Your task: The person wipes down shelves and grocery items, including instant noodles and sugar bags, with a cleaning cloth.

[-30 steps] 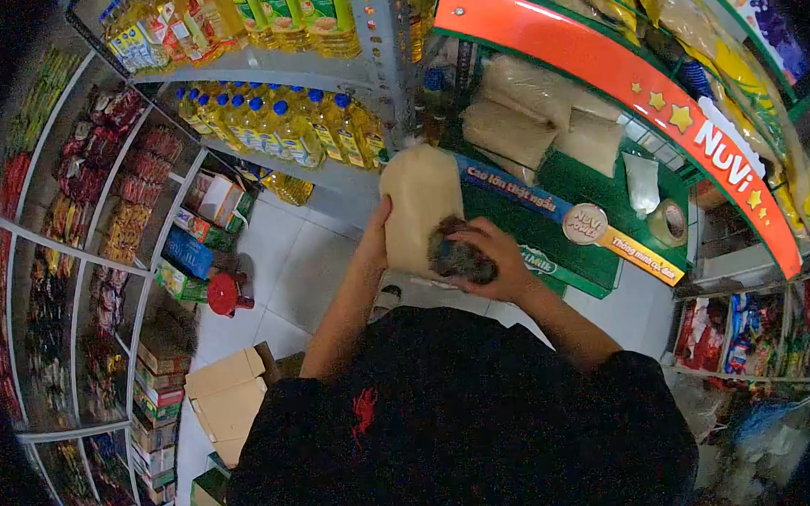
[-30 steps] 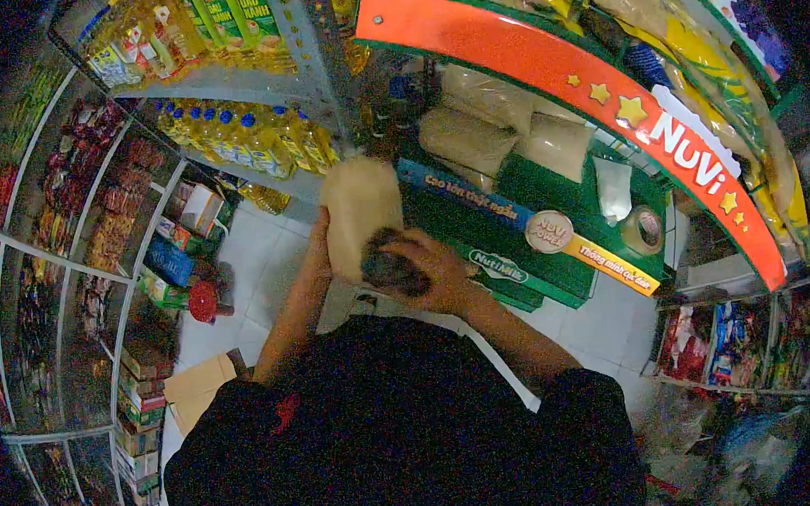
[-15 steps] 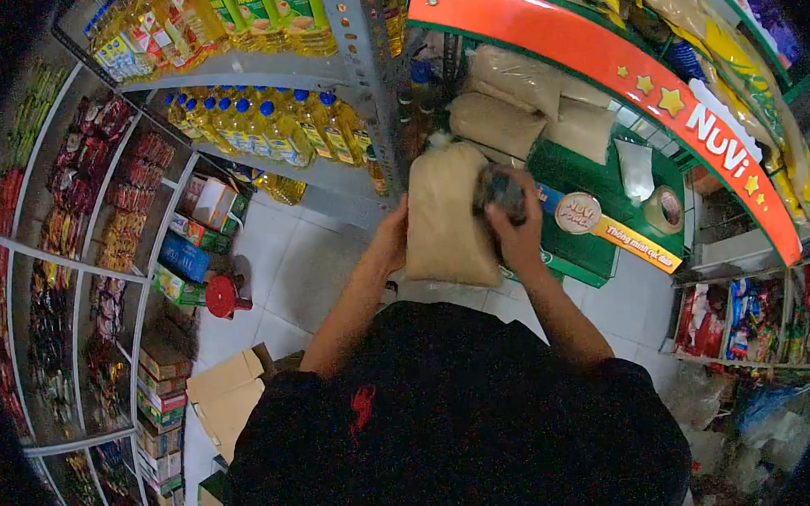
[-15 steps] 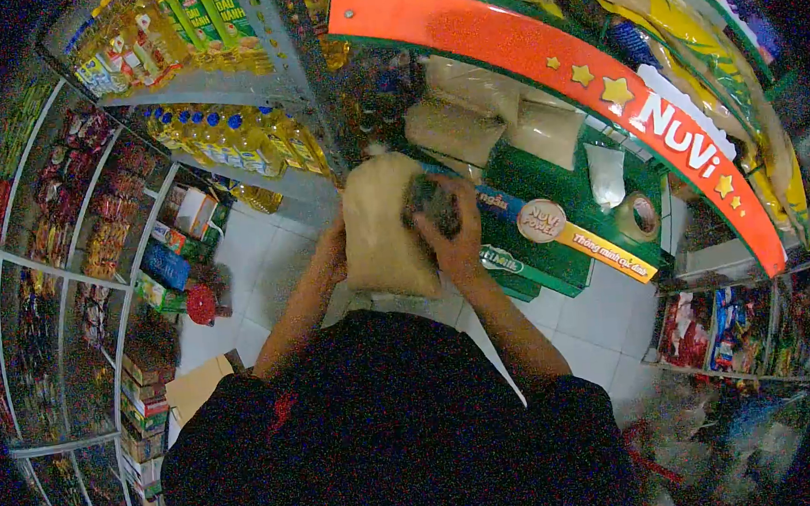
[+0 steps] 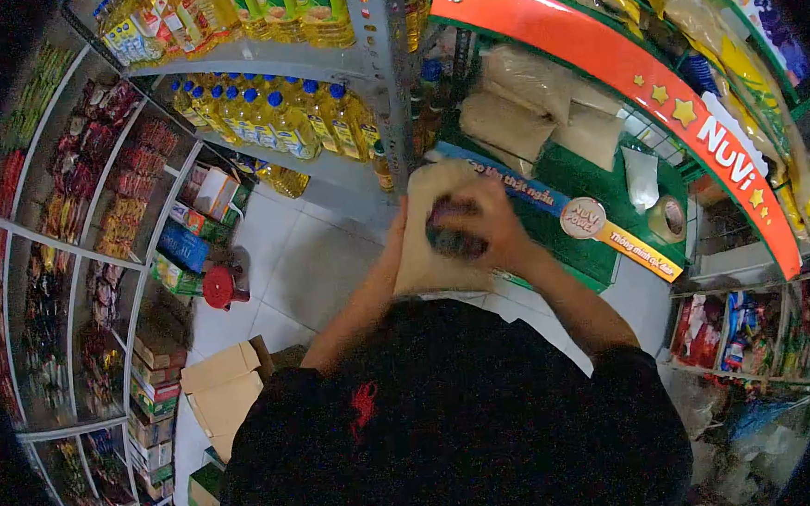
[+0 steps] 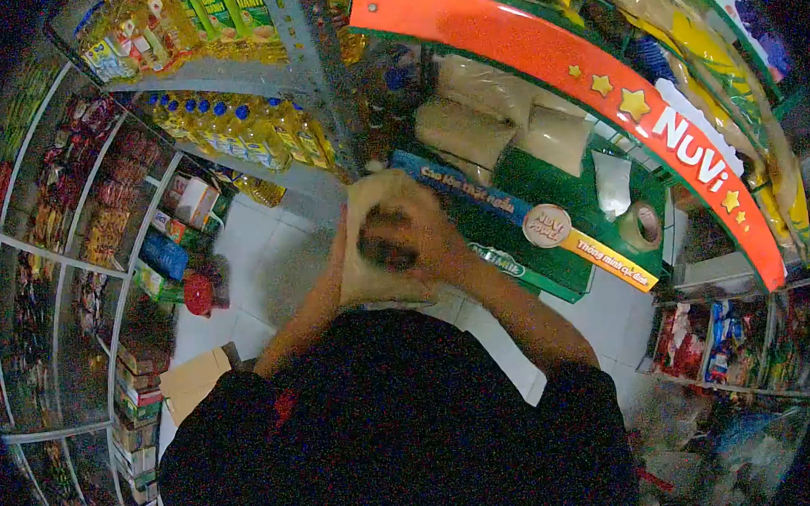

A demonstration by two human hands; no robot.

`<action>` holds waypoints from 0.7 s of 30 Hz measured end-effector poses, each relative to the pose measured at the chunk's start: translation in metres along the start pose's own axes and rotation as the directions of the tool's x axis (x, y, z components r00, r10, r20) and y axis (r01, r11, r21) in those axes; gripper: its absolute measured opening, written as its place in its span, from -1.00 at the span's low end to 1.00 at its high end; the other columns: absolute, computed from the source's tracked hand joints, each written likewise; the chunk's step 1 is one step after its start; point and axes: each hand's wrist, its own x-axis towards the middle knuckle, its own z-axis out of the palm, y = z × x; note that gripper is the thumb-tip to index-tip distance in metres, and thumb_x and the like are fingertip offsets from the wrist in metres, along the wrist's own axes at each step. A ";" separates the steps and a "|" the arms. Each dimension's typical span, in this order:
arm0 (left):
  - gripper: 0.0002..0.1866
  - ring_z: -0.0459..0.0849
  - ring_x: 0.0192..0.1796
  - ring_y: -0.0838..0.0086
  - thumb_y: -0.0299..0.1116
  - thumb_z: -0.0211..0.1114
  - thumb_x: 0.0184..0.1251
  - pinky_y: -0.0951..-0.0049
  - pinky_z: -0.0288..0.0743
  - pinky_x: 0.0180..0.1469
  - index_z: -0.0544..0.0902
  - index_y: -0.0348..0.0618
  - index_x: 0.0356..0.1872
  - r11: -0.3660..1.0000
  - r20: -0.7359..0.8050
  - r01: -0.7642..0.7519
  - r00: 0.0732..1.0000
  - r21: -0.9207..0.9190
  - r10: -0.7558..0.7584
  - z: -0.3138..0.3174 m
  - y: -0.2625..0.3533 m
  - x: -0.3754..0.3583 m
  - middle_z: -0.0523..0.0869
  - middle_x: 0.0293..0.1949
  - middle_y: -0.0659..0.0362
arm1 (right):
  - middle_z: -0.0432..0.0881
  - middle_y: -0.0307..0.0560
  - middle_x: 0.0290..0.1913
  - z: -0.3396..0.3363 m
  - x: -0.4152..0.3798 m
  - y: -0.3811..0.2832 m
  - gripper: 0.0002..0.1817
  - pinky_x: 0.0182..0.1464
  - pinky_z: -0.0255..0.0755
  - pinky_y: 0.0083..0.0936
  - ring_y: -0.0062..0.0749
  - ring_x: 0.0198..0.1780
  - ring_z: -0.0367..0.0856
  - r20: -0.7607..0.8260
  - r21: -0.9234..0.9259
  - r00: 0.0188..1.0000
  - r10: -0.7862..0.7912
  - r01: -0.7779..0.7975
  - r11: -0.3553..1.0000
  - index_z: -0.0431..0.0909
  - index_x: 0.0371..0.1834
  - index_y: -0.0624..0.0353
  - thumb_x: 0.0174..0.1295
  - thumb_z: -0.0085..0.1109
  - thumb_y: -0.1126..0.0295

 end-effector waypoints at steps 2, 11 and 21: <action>-0.41 0.38 0.08 0.23 0.07 -0.16 0.26 0.28 0.18 0.20 0.17 -0.13 0.18 0.954 0.007 -0.060 0.998 0.293 0.061 -0.004 -0.002 0.002 0.36 0.07 0.04 | 0.39 -0.06 -0.04 -0.010 0.029 0.018 -0.49 0.12 0.16 -0.17 -0.07 0.07 0.29 -0.165 0.018 0.976 0.140 -0.139 0.990 0.51 -0.14 -0.01 -0.32 0.31 0.28; -0.31 0.55 -0.08 0.17 0.20 -0.17 0.20 0.19 0.46 -0.04 0.29 -0.22 0.12 0.942 -0.197 0.335 0.924 0.006 -0.327 -0.028 0.019 0.012 0.48 -0.02 -0.07 | 0.45 0.00 -0.19 0.015 0.007 -0.020 -0.62 0.03 0.25 -0.33 -0.13 -0.01 0.38 -0.029 0.043 0.992 -0.123 0.124 0.991 0.53 -0.24 0.18 -0.24 0.27 0.40; -0.36 0.44 0.07 0.20 0.10 -0.08 0.22 0.23 0.33 0.11 0.25 -0.23 0.14 0.937 -0.355 0.105 0.934 0.332 0.021 0.008 0.013 0.009 0.42 0.06 -0.01 | 0.44 0.03 -0.11 -0.010 0.046 0.005 -0.68 0.08 0.23 -0.30 -0.11 -0.02 0.39 -0.231 -0.125 0.969 0.088 -0.119 0.985 0.50 -0.21 0.17 0.08 -0.01 0.19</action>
